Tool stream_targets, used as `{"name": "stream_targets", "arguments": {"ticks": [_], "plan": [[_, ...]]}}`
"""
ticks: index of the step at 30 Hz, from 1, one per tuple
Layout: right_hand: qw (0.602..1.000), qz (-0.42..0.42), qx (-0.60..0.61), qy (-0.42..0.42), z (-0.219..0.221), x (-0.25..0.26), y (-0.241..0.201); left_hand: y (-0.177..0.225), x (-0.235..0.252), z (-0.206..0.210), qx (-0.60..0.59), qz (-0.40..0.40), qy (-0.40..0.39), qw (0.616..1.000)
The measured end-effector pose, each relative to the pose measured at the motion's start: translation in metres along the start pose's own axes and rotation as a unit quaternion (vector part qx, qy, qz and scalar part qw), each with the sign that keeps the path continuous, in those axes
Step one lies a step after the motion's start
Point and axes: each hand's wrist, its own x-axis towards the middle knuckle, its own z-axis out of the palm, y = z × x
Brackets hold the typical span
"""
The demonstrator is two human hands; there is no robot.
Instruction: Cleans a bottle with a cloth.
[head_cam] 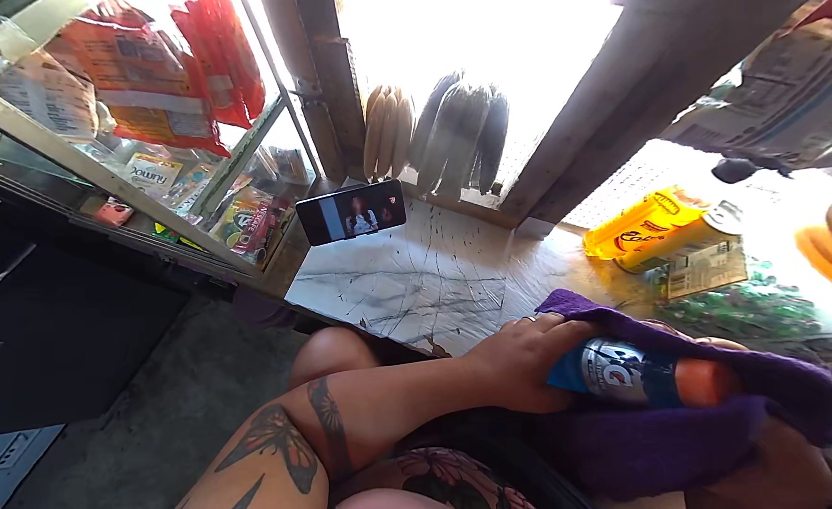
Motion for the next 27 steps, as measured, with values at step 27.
{"name": "stream_targets", "arguments": {"ticks": [27], "plan": [[0.997,-0.022,-0.063,0.026,0.013,0.005,-0.009,0.001,-0.003,0.002,0.023,0.030,-0.006,0.999]]}}
